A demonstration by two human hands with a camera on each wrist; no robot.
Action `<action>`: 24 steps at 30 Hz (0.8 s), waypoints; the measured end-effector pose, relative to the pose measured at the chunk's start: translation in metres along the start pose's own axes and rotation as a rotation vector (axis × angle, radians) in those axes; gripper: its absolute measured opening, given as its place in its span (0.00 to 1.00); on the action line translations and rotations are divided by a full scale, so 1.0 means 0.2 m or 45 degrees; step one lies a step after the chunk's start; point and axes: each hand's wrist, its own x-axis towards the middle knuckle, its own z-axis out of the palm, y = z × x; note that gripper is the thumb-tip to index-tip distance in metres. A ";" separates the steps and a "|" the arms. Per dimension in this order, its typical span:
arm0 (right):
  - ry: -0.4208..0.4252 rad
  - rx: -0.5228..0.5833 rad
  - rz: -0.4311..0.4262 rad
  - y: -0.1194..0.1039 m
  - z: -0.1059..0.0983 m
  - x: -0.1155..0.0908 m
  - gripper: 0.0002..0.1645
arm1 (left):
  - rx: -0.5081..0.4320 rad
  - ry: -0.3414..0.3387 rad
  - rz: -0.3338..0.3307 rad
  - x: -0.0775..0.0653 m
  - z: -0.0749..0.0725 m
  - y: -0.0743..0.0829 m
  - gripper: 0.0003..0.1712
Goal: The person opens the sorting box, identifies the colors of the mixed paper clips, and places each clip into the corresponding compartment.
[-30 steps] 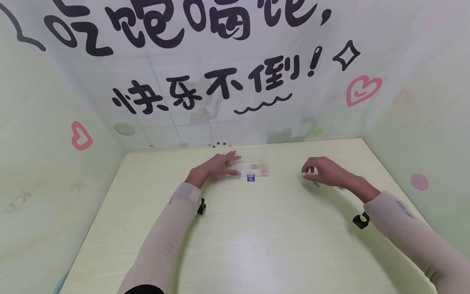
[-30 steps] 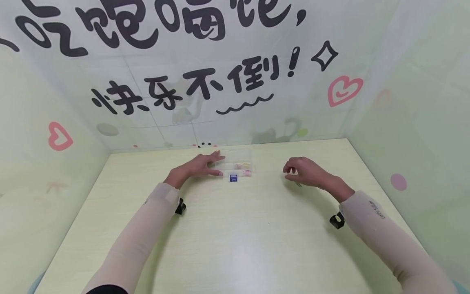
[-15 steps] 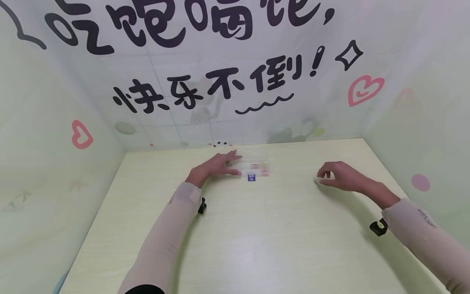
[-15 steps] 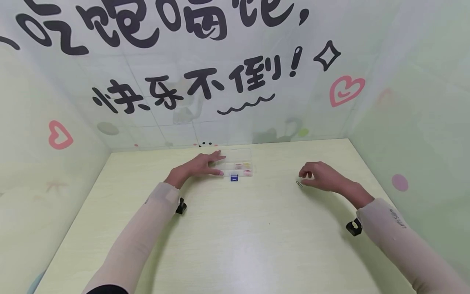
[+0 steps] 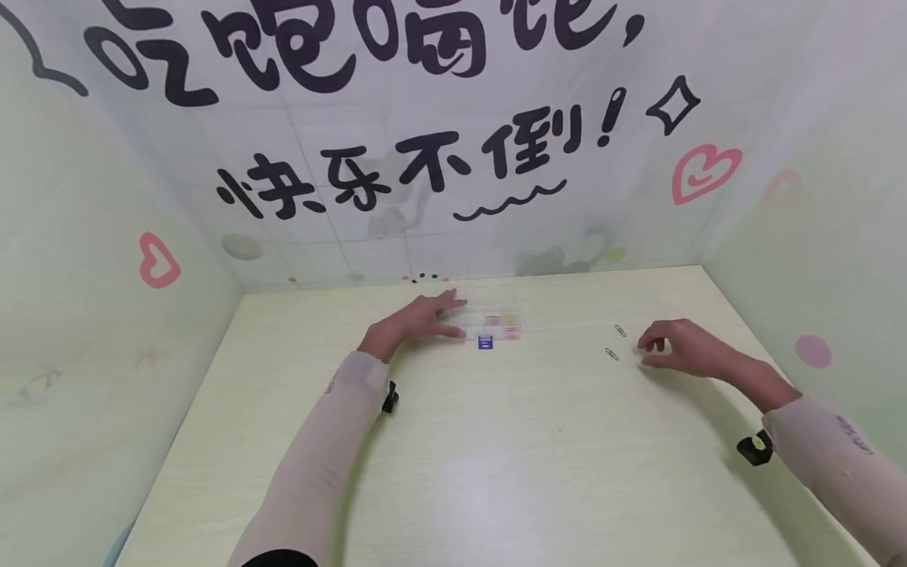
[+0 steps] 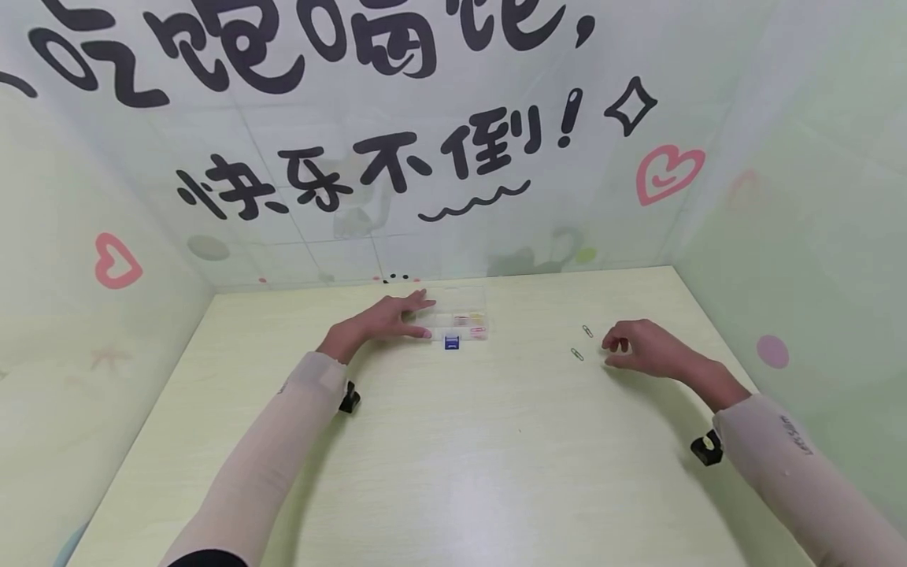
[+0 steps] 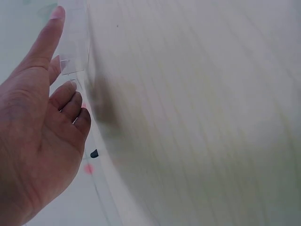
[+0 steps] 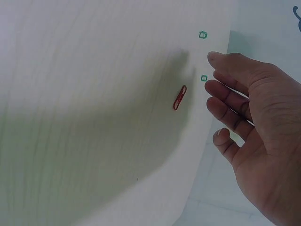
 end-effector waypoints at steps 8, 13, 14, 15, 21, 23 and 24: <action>0.029 -0.004 0.050 0.07 0.02 -0.07 0.11 | 0.001 0.006 0.012 0.00 0.00 0.00 0.47; 0.027 0.004 0.072 0.10 0.02 -0.10 0.09 | 0.002 0.009 0.001 0.00 0.00 0.00 0.47; 0.019 0.009 0.079 0.10 0.03 -0.10 0.09 | 0.003 0.008 -0.001 0.00 0.00 0.01 0.47; 0.012 0.017 0.083 0.11 0.03 -0.10 0.09 | 0.004 0.009 -0.003 0.00 0.00 0.01 0.47; 0.026 0.057 0.051 0.11 0.03 -0.12 0.09 | 0.005 0.010 -0.002 0.00 0.00 0.00 0.47; 0.025 0.064 0.039 0.12 0.04 -0.11 0.10 | 0.002 0.011 0.000 0.00 0.00 0.00 0.48; 0.020 0.073 0.038 0.12 0.04 -0.11 0.10 | 0.001 0.012 0.001 0.00 0.00 0.00 0.47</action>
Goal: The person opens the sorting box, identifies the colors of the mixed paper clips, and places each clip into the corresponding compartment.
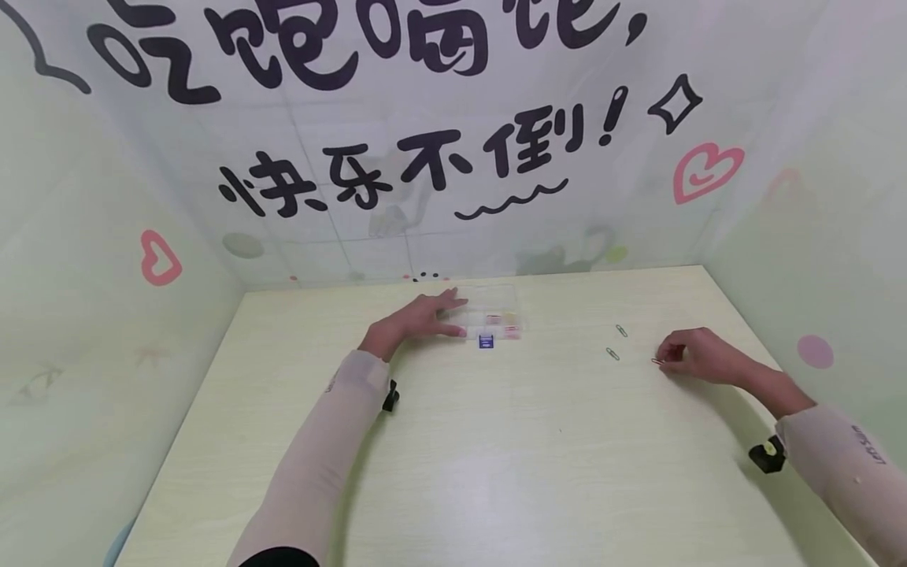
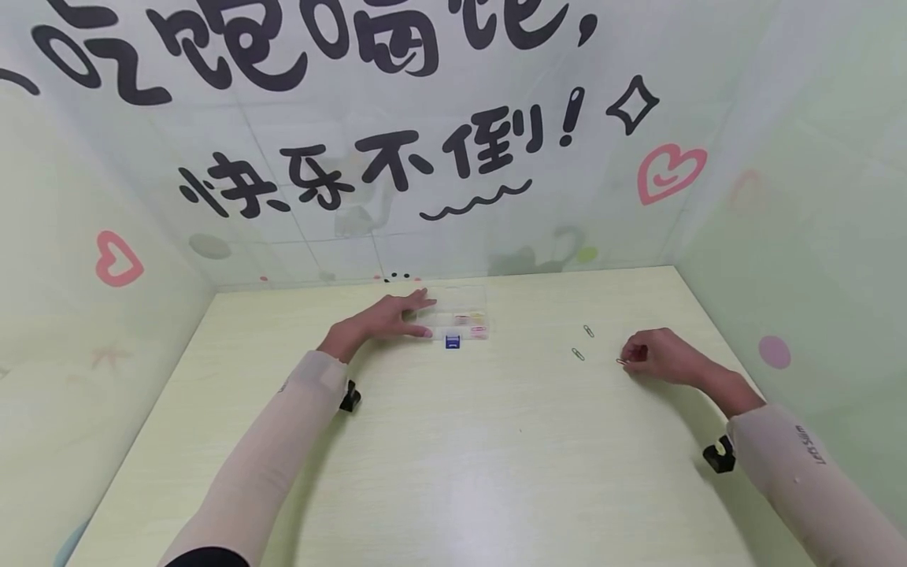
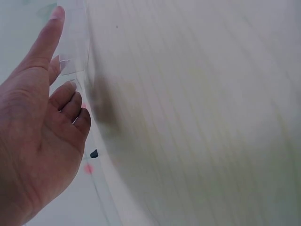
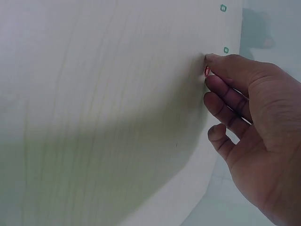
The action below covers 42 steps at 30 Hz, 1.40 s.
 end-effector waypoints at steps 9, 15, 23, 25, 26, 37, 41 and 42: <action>-0.090 0.077 0.098 0.00 0.00 0.03 0.08 | 0.001 -0.006 -0.006 0.00 0.00 0.00 0.47; -0.131 0.103 0.158 -0.01 0.00 0.04 0.05 | 0.004 -0.007 0.003 -0.01 0.00 0.01 0.47; -0.139 0.091 0.173 -0.01 0.01 0.04 0.09 | -0.005 0.000 0.002 -0.01 0.00 0.02 0.47; -0.133 0.085 0.166 -0.01 0.01 0.04 0.09 | -0.004 -0.001 0.000 -0.01 0.00 0.02 0.47; -0.131 0.083 0.161 -0.01 0.01 0.04 0.09 | -0.004 -0.001 -0.001 -0.01 0.00 0.02 0.47; -0.073 0.057 0.076 -0.06 0.00 0.08 0.11 | 0.009 -0.014 -0.011 -0.01 0.00 0.01 0.47; -0.061 0.063 0.040 -0.10 -0.02 0.12 0.11 | 0.004 -0.014 -0.010 -0.01 0.00 0.01 0.47; -0.060 0.062 0.034 -0.11 -0.02 0.13 0.11 | 0.002 -0.012 -0.009 -0.01 0.00 0.01 0.47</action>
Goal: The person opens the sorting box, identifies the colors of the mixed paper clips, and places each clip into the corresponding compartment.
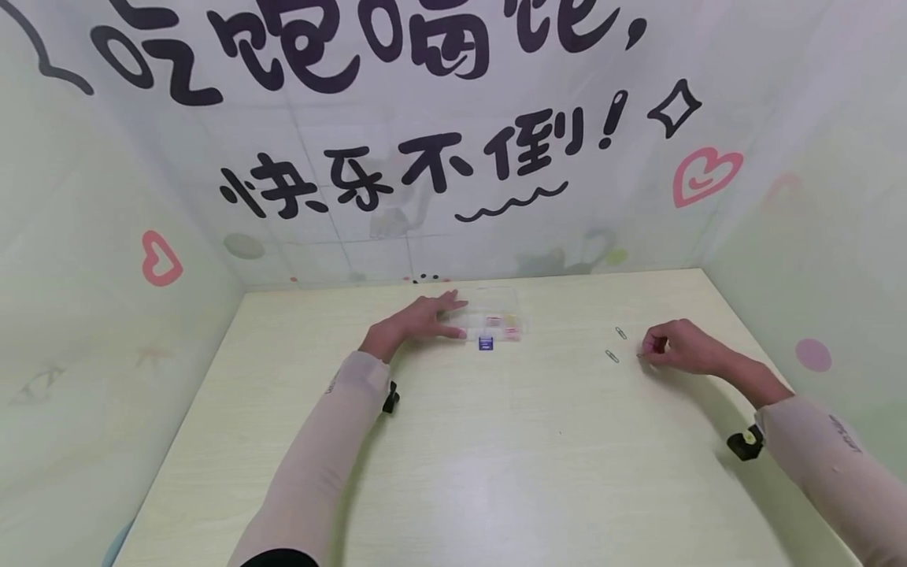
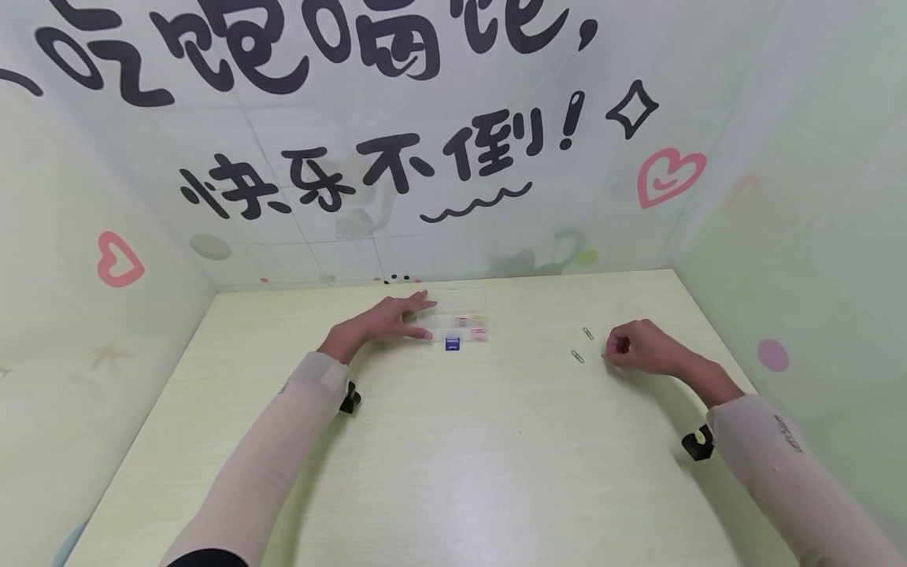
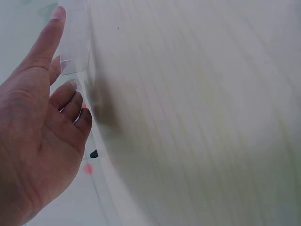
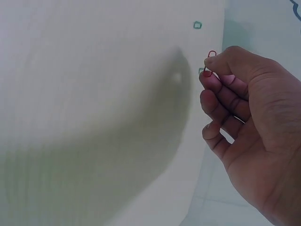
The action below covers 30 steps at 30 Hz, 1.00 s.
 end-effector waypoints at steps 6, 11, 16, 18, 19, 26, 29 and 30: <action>0.011 -0.004 -0.053 -0.06 -0.02 0.08 0.13 | -0.013 0.010 0.003 0.00 0.00 0.00 0.47; 0.033 0.003 -0.127 -0.12 -0.01 0.15 0.13 | -0.018 0.016 0.004 0.00 0.00 0.00 0.47; 0.030 0.020 -0.172 -0.19 0.01 0.24 0.13 | -0.014 0.012 0.004 0.01 0.00 0.01 0.47; 0.033 0.032 -0.185 -0.22 0.01 0.28 0.12 | -0.010 0.012 0.005 0.01 0.00 0.01 0.47; 0.037 0.035 -0.192 -0.24 0.02 0.30 0.12 | -0.009 0.011 0.007 0.01 0.00 0.01 0.47; 0.056 0.036 -0.232 -0.30 0.07 0.43 0.10 | 0.021 0.023 0.027 0.02 0.00 0.00 0.46; 0.066 0.040 -0.236 -0.34 0.09 0.49 0.09 | 0.023 0.020 0.017 0.02 0.00 0.00 0.47; 0.068 0.040 -0.237 -0.35 0.10 0.51 0.09 | 0.021 0.019 0.013 0.02 0.00 0.00 0.47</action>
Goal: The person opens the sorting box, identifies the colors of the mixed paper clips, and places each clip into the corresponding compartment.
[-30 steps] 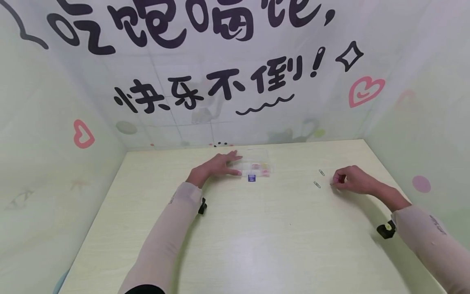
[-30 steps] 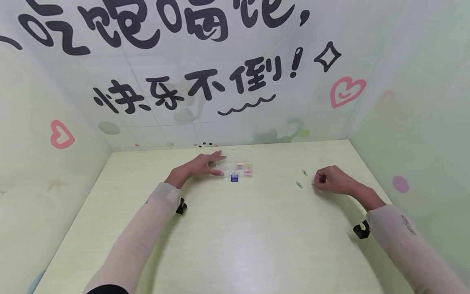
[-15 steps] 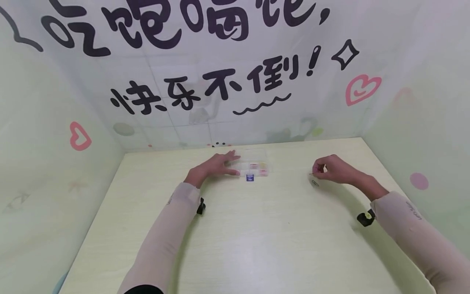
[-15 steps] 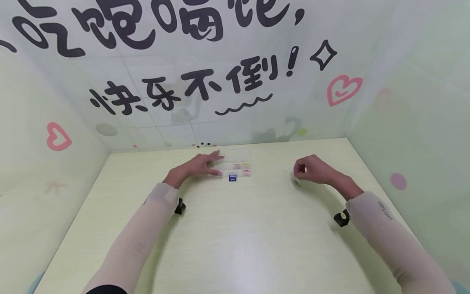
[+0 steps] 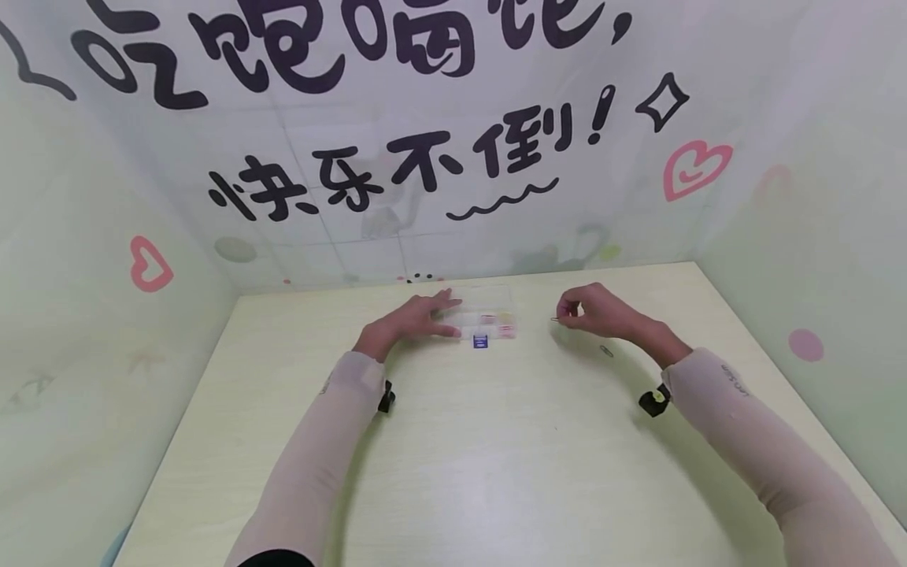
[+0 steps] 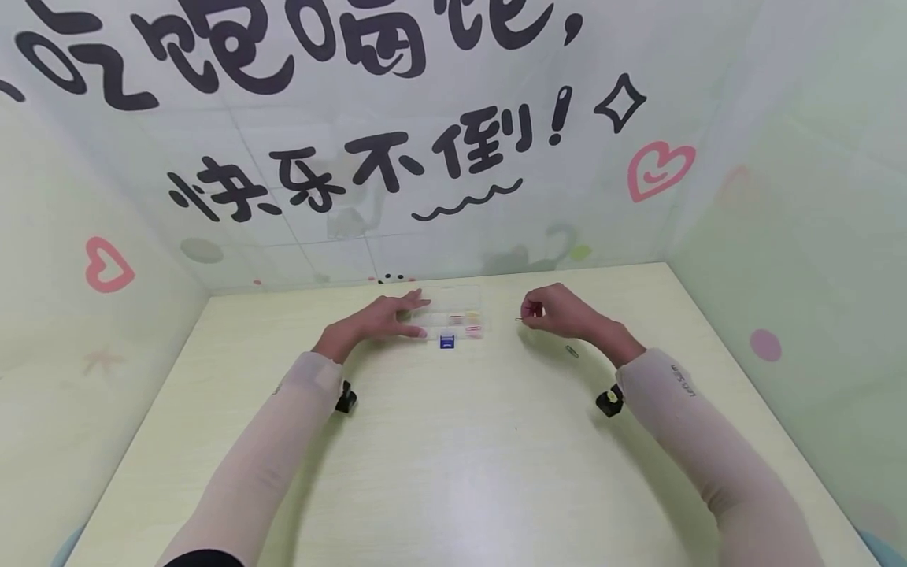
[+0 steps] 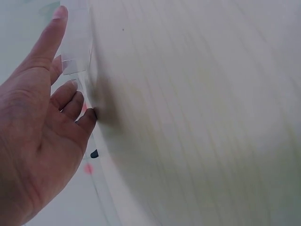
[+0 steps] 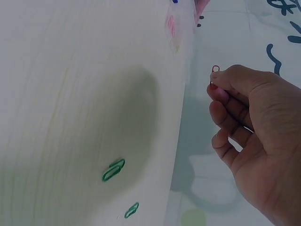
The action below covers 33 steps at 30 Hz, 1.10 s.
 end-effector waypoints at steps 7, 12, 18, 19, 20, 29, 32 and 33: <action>0.012 0.001 0.004 -0.07 0.05 0.13 0.07 | -0.014 -0.005 -0.005 0.00 0.00 0.00 0.47; 0.033 -0.003 -0.024 -0.10 0.09 0.22 0.07 | -0.015 -0.004 0.008 0.00 0.00 0.00 0.47; 0.038 0.010 -0.023 -0.14 0.14 0.32 0.07 | -0.005 0.003 0.006 0.00 -0.01 0.01 0.47; 0.036 0.013 -0.024 -0.15 0.15 0.34 0.07 | -0.003 0.002 0.004 0.00 -0.01 0.01 0.47; 0.034 0.012 -0.022 -0.15 0.16 0.35 0.07 | -0.001 0.002 0.004 0.00 -0.01 0.01 0.47; -0.010 -0.029 0.011 -0.20 0.23 0.45 0.07 | -0.003 0.001 -0.004 0.00 0.00 0.00 0.47; -0.012 -0.032 0.021 -0.20 0.25 0.47 0.07 | -0.008 -0.001 -0.006 0.00 -0.01 0.00 0.47; -0.010 -0.031 0.023 -0.20 0.26 0.47 0.07 | -0.010 0.000 -0.007 0.00 -0.01 0.00 0.47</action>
